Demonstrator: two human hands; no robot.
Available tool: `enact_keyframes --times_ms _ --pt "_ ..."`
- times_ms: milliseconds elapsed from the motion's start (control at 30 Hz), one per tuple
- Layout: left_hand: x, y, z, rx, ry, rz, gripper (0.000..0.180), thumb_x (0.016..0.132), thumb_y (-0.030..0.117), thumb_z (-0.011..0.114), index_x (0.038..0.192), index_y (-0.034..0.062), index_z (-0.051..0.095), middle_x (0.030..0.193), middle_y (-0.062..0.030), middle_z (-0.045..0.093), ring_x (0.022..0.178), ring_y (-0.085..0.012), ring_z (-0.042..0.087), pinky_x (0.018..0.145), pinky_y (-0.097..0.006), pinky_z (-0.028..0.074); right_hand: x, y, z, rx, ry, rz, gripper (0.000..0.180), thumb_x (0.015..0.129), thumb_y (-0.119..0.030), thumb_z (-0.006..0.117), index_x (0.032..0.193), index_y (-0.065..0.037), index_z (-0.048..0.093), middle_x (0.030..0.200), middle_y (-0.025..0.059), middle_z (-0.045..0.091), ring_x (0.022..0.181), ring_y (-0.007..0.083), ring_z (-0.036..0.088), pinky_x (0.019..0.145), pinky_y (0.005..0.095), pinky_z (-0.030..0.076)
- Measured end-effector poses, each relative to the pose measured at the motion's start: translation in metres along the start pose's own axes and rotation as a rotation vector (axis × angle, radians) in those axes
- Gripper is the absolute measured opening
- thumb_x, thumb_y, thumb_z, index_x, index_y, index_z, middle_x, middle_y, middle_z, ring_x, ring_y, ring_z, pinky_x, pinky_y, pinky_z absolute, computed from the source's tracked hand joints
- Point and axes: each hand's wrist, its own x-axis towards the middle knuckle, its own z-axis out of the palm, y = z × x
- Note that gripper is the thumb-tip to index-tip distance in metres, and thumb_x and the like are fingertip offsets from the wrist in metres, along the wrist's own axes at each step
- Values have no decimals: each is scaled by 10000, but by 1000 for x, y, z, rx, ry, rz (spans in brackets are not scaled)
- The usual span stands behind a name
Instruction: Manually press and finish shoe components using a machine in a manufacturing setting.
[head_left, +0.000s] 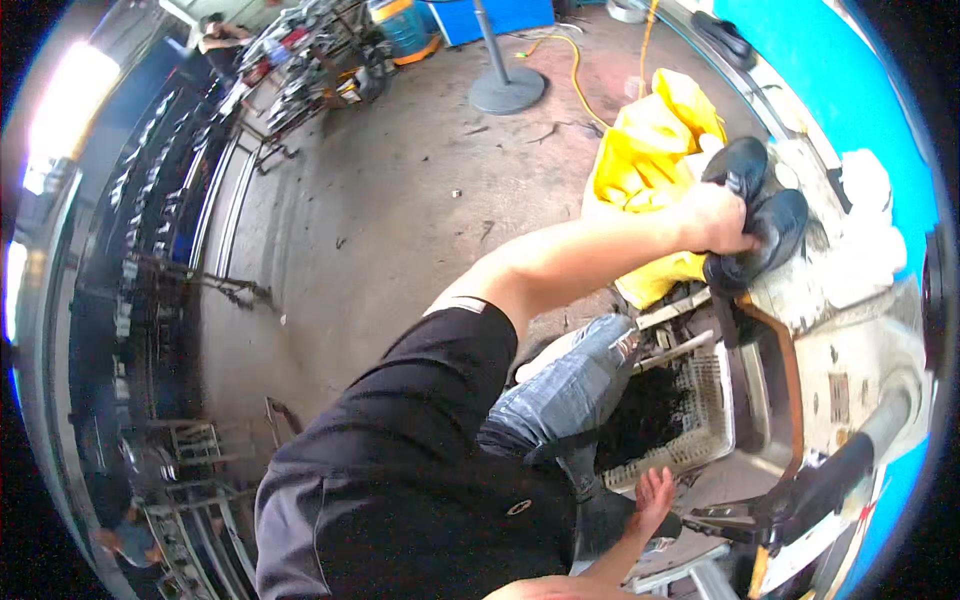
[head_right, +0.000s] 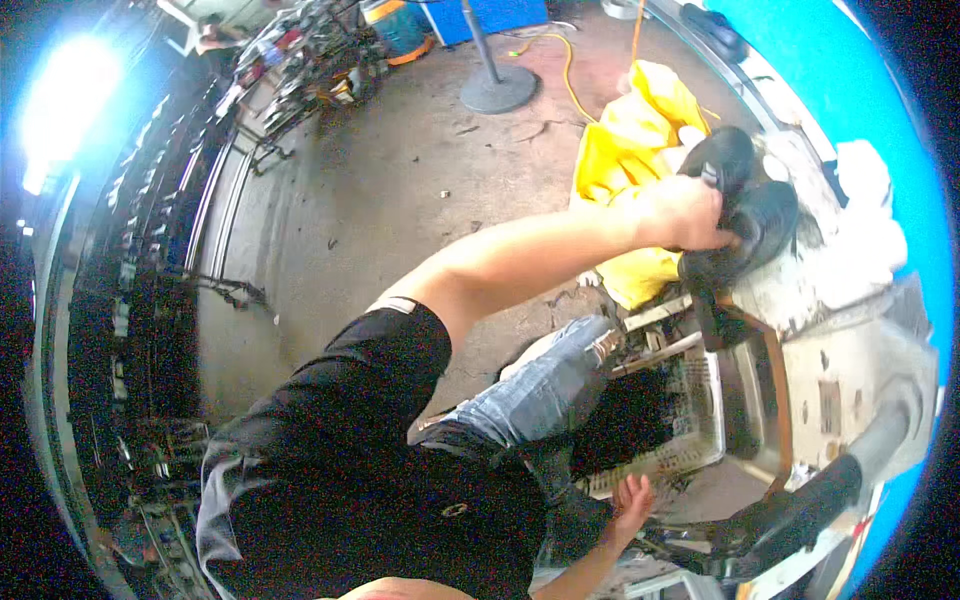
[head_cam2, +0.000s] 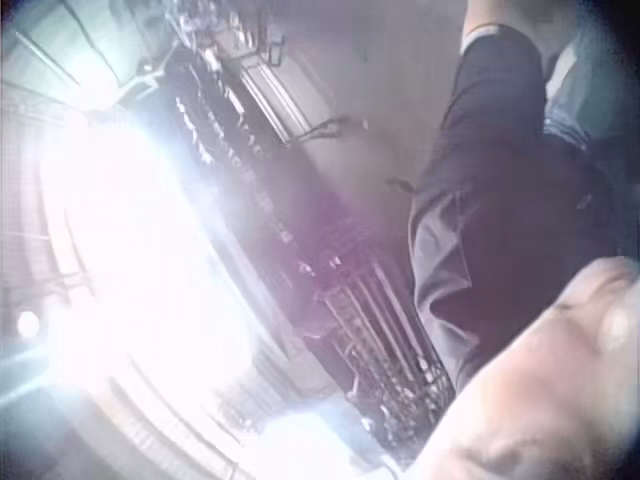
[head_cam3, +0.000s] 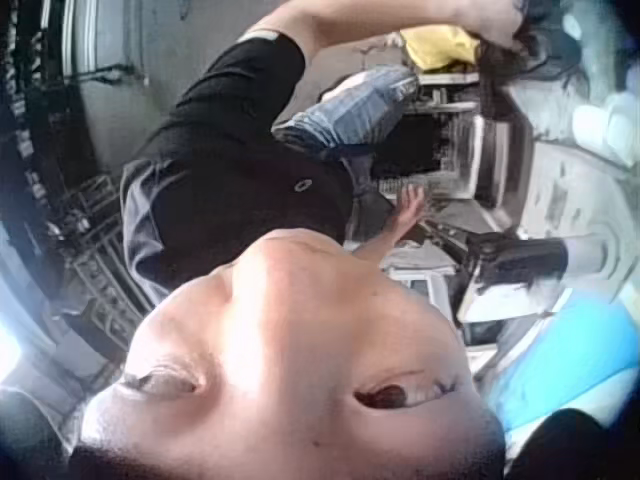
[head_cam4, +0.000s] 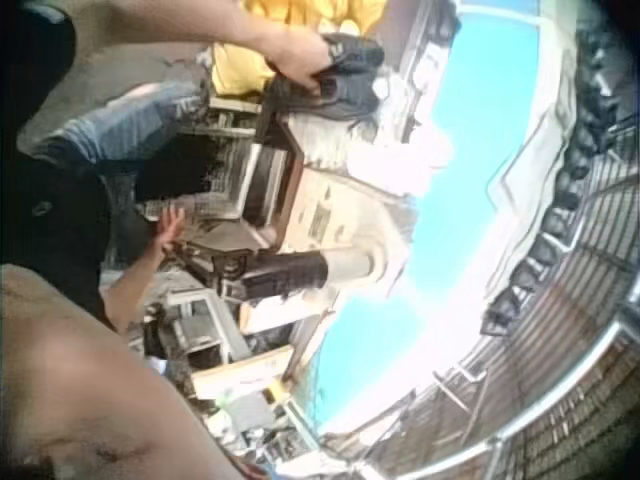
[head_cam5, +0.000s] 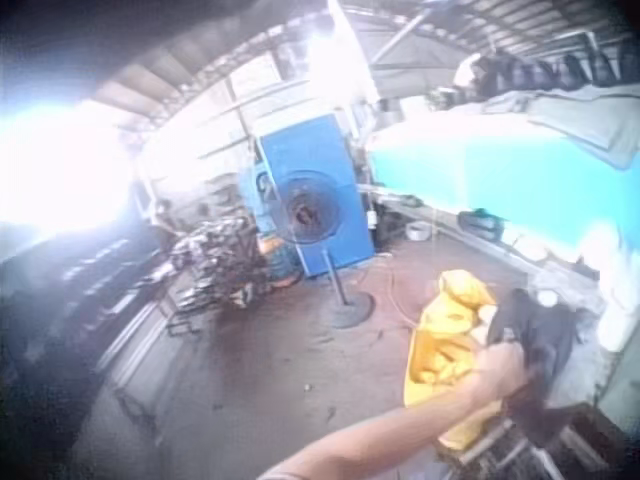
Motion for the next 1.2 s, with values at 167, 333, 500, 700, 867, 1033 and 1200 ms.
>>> enact_keyframes --times_ms 167,333,500,700,867,1033,1200 --pt "24 -39 15 67 -189 -221 373 805 254 619 1072 1 682 999 -213 714 935 -381 694 835 -445 564 55 -4 -14 -273 -174 42 564 1024 -535 451 1416 -132 485 1342 152 574 1182 268 577 1014 411 424" --pt "17 -36 -19 -125 41 -260 232 847 190 577 970 14 665 933 -224 701 908 -382 693 805 -478 546 74 -4 -67 -466 -187 -109 434 1034 -406 515 1351 -110 534 1312 107 571 1160 196 548 1029 361 426" --pt "-46 -30 -66 -338 224 -286 234 870 210 613 964 -3 631 833 -202 652 815 -357 655 794 -437 518 0 33 -107 -66 5 -15 457 1004 -405 548 1284 -44 531 1116 106 609 1017 223 603 886 369 480" --pt "-214 -144 -17 -1104 81 -811 328 1006 181 538 1287 16 574 1242 -101 624 1109 -194 574 976 -341 477 -134 -10 -86 116 393 365 336 999 -381 553 1211 -124 511 954 73 607 814 204 604 610 310 473" --pt "-149 -76 -112 -998 -9 -911 212 900 0 529 1101 -11 595 1022 -60 680 952 -192 594 869 -354 492 -313 8 -40 948 483 485 414 1010 -509 415 1066 -128 566 834 38 572 670 204 516 512 313 412" --pt "-150 -124 -152 -311 -219 -407 280 753 24 609 1025 -42 624 1231 -278 575 1112 -485 546 917 -470 480 -397 -7 65 354 691 410 382 992 -497 523 1073 -129 583 853 55 597 667 198 566 505 321 439" --pt "-137 -142 -204 -275 -264 -213 381 737 111 684 1095 -19 675 1302 -257 568 1233 -458 505 1067 -462 420 -334 -76 166 124 730 634 306 997 -315 559 1200 -87 542 999 65 644 795 145 616 610 277 477"
